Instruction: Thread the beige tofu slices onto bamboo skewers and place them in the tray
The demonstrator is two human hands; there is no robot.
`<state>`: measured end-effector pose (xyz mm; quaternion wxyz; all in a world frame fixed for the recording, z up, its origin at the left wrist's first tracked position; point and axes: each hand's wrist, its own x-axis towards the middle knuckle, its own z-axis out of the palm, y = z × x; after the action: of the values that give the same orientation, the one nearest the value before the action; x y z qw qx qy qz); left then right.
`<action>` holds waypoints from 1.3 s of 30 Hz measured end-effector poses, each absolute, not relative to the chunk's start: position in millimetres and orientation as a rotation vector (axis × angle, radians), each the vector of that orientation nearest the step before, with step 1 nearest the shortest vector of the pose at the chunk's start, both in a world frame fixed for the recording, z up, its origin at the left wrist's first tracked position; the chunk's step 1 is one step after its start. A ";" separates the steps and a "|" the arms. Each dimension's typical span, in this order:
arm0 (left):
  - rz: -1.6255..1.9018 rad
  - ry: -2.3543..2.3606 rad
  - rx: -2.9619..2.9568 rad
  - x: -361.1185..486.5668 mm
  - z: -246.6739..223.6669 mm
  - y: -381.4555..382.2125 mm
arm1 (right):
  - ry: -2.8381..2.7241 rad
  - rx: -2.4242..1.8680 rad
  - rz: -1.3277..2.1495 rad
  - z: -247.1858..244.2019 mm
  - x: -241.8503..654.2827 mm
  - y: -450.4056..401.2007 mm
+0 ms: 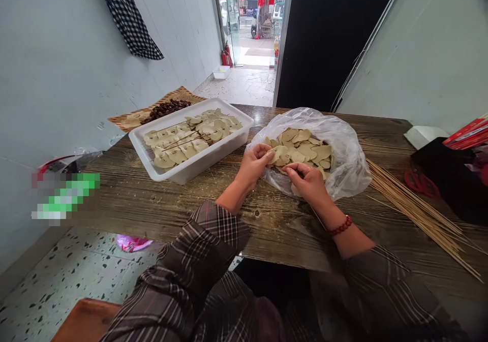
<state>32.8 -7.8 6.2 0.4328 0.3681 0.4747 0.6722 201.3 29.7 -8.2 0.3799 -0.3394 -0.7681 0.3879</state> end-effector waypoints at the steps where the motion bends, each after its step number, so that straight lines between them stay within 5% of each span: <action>1: 1.672 1.171 0.884 32.9 6.2 -8.0 | -1.954 -0.871 1.003 -8.1 201.1 29.6; 14: 1.715 1.197 0.842 25.4 6.3 -6.6 | -2.042 -0.796 0.937 -6.2 198.1 25.0; 26: 1.542 1.538 1.382 29.9 -3.9 -2.0 | -1.854 -0.889 0.882 -5.0 204.4 40.2; 32: 1.049 2.093 2.055 20.2 -17.2 7.0 | -1.677 -0.953 0.934 -6.2 211.4 53.2; 39: 0.795 2.165 2.217 24.0 -17.5 11.5 | -1.709 -0.928 0.957 1.0 208.4 46.0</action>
<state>24.0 11.5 -17.5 -0.0289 0.6927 0.6764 0.2485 208.4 46.0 1.0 0.4679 -0.3782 -0.6969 0.3904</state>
